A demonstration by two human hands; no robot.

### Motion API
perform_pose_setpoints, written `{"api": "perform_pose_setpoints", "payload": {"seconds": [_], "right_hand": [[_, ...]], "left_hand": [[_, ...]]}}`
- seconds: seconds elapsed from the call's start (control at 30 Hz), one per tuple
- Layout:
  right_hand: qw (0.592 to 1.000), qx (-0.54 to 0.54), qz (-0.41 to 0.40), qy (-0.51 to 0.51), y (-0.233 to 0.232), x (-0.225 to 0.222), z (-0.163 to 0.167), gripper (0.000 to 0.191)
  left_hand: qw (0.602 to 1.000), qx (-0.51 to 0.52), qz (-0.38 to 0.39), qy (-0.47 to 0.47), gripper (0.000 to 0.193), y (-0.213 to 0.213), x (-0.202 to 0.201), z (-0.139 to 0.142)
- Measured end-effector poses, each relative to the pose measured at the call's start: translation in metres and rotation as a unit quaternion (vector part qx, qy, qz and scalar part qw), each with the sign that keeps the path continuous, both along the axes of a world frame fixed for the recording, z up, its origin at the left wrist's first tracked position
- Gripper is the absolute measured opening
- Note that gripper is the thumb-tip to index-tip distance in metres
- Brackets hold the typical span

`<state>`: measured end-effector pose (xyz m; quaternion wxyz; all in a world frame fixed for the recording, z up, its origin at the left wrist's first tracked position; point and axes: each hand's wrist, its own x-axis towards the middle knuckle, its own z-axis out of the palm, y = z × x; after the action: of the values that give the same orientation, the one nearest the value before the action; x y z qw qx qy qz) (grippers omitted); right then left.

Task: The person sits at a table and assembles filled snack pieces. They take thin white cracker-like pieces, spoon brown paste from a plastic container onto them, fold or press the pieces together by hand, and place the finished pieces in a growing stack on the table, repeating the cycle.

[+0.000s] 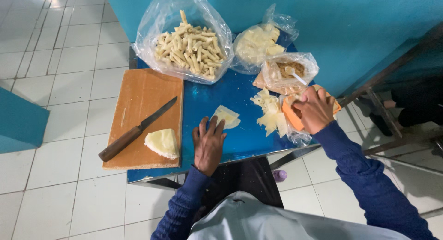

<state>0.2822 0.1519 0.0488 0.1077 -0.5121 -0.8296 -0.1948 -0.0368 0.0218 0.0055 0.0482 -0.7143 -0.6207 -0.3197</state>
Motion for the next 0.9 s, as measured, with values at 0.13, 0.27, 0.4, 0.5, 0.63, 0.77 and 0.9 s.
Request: {"api": "perform_pose_setpoints", "payload": {"seconds": [0.13,0.27,0.4,0.5,0.63,0.77,0.9], "right_hand": [[1.0,-0.018,-0.02,-0.011,0.008,0.0,0.008,0.019],[0.998,-0.042,-0.038,0.032,0.011,-0.006,0.026,0.013],[0.938,-0.046,0.232,0.253,0.01,-0.054,0.02,0.027],[0.939,-0.065,0.247,0.229,-0.015,-0.123,-0.016,0.051],[0.971,-0.104,0.18,0.117,-0.026,-0.16,-0.034,0.052],[0.977,0.053,0.205,0.004,-0.024,-0.159,-0.036,0.041],[0.981,0.068,0.178,-0.026,-0.013,-0.148,-0.037,0.041]], "left_hand": [[1.0,0.002,0.005,0.008,0.043,-0.002,0.002,0.002],[1.0,-0.005,0.004,0.003,0.041,0.0,0.002,0.002],[1.0,-0.012,0.011,0.02,0.038,-0.001,0.003,0.002],[1.0,-0.02,0.011,0.015,0.038,0.001,0.005,0.002],[0.999,-0.022,0.019,0.024,0.039,0.0,0.006,0.002],[1.0,-0.004,0.021,0.018,0.039,0.001,0.007,0.0],[0.999,-0.008,0.024,0.026,0.035,0.001,0.007,-0.002]]}}
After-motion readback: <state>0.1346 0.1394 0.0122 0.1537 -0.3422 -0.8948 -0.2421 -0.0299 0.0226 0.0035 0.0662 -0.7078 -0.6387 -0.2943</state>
